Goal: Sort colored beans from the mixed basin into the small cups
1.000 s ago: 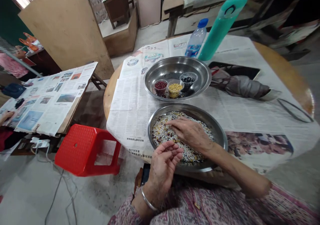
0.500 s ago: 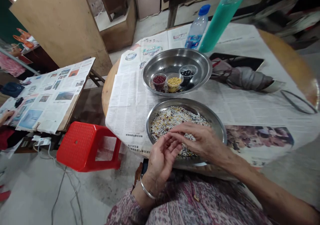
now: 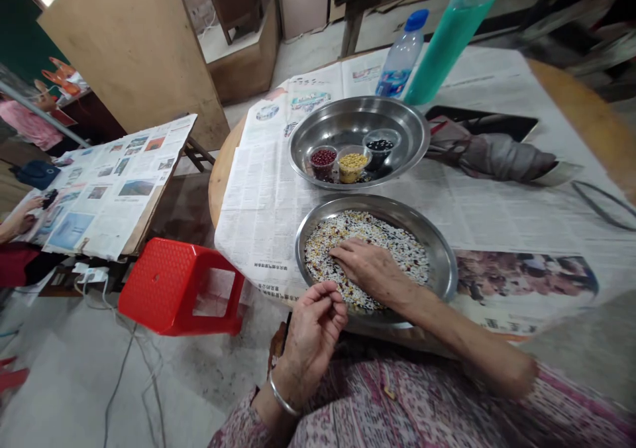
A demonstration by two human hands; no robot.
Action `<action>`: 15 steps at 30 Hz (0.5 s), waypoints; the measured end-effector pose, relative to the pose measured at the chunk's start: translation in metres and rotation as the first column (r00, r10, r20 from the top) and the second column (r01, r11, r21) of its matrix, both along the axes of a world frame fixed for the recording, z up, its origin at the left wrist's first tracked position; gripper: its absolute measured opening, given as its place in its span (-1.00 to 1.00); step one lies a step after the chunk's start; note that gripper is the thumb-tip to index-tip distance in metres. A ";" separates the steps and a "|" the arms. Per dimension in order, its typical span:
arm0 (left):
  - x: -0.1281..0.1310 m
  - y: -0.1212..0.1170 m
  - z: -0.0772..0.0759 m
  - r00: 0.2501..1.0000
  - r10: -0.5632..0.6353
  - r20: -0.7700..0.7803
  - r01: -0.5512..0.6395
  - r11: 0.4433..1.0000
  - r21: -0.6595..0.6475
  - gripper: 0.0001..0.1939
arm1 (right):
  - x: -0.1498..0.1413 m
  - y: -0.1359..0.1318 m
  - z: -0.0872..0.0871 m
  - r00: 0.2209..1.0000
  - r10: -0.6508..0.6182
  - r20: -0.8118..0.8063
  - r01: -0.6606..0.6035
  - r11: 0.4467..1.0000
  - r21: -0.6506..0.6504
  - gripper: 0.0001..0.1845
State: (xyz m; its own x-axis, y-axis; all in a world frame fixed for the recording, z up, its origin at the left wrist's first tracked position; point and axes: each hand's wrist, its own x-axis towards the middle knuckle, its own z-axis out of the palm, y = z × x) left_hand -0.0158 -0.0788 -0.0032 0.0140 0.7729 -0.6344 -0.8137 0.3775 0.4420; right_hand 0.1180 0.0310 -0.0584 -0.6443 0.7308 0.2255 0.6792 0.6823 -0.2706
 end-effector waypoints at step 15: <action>0.003 -0.001 0.008 0.997 0.038 -0.073 -0.035 0.999 0.040 -0.83 | 0.011 0.004 0.001 0.962 -0.092 -0.257 0.083 0.995 -0.048 -0.79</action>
State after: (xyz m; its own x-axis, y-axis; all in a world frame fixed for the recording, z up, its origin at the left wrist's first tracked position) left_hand -0.0128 -0.0796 0.0050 -0.0607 0.7958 -0.6025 -0.7915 0.3294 0.5148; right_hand 0.1286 0.0353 -0.0577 -0.5007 0.7926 0.3480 0.6394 0.6096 -0.4686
